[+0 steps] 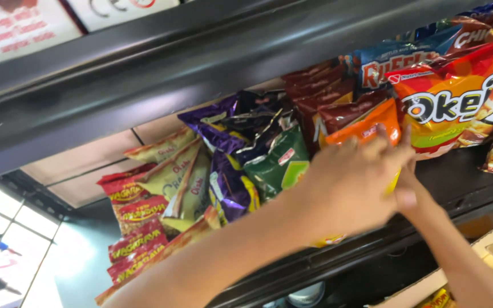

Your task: Take snack bags from a cardboard box and arrange them neatly on retail shelves.

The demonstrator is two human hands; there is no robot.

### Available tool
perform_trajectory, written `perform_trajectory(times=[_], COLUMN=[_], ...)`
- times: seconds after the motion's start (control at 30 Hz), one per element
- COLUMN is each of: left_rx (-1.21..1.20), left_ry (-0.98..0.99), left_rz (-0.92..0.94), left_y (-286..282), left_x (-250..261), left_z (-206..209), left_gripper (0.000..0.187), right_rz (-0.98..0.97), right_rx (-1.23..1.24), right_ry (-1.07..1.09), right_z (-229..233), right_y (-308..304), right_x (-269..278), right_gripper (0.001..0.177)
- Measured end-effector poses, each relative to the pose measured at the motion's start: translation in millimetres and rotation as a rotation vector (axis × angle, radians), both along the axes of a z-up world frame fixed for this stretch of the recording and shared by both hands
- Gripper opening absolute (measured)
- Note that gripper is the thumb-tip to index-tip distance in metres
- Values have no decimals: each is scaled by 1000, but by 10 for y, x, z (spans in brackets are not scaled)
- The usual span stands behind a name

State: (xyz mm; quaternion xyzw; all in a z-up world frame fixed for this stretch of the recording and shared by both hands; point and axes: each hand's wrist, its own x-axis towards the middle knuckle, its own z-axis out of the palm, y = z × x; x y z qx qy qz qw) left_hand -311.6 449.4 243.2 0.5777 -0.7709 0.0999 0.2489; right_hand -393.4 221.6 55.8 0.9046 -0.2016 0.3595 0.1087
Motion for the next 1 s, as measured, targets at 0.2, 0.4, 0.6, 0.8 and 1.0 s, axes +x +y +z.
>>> perform_trajectory(times=[0.2, 0.4, 0.6, 0.8, 1.0], left_rx=[166, 207, 168, 224, 398], left_ry=[-249, -297, -186, -174, -176], left_rz=[163, 365, 360, 353, 427], left_y=[211, -57, -213, -398, -244], left_x=[197, 702, 465, 362, 404], left_z=[-259, -313, -170, -252, -77], left_gripper=[57, 51, 74, 76, 108], right_rz=[247, -225, -262, -257, -164], right_rx=[473, 334, 429, 604, 249], right_ry=[-242, -271, -135, 10, -14], right_z=[298, 195, 375, 544, 600], right_y=[9, -922, -1494, -1956, -1444], right_x=[-407, -552, -161, -288, -499], right_gripper=[96, 144, 156, 170, 129])
